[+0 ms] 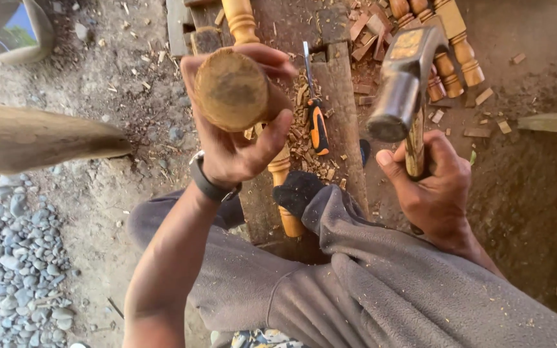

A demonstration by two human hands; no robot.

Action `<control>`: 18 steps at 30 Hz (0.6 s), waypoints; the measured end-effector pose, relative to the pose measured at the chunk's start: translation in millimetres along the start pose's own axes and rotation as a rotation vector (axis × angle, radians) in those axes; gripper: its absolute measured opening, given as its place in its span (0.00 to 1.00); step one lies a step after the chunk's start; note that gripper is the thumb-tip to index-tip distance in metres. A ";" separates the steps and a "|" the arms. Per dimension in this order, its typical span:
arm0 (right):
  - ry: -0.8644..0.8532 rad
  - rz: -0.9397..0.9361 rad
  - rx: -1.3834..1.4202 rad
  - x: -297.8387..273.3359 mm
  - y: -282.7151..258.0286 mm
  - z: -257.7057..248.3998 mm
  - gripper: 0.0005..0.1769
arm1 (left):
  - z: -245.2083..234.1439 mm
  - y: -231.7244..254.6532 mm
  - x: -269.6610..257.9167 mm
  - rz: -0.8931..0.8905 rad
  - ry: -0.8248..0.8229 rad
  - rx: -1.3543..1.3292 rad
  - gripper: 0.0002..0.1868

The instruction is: Carving a slot in a decorative wooden furniture leg using a hammer and chisel

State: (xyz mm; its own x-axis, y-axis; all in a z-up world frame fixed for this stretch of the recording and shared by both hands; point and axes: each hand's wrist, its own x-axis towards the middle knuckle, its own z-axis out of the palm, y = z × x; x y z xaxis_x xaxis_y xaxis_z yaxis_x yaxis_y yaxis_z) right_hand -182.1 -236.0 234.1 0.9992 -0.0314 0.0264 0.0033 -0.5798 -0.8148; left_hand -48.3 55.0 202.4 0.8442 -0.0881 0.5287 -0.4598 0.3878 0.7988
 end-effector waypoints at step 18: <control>-0.029 -0.009 0.007 -4.2 -5.1 -5.7 0.15 | 8.1 -29.2 -13.0 -0.368 -0.519 -0.052 0.17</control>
State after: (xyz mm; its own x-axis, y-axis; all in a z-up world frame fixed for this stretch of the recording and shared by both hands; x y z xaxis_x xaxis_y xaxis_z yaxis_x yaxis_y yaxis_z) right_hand -186.5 -237.6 241.4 0.9999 -0.0027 0.0168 0.0122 -0.5742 -0.8186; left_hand -48.1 37.4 174.5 0.6951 -0.6521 0.3026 -0.1398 0.2903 0.9467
